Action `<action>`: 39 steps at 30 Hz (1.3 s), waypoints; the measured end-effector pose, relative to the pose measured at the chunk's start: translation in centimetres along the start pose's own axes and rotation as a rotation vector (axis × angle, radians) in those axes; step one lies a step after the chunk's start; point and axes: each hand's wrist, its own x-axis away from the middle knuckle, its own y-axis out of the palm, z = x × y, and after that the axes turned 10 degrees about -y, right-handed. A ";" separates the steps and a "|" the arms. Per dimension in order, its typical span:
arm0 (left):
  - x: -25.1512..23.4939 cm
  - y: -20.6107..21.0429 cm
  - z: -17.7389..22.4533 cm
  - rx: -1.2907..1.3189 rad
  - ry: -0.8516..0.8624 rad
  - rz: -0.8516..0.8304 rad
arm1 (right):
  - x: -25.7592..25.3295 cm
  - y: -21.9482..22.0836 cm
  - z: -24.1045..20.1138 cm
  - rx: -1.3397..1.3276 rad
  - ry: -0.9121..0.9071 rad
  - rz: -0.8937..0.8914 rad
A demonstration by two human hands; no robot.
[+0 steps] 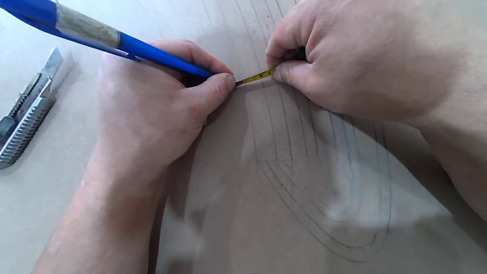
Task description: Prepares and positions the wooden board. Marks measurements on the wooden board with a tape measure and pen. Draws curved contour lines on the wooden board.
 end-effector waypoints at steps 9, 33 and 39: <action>1.5 0.1 0.3 0.003 -0.008 -0.024 | 1.4 0.0 -1.3 0.001 0.042 -0.028; 4.1 0.4 0.6 -0.005 -0.008 -0.049 | 3.8 0.8 -2.7 0.050 0.023 -0.020; 4.5 0.5 0.4 0.023 0.011 -0.060 | 4.3 1.0 -3.1 0.037 0.047 -0.020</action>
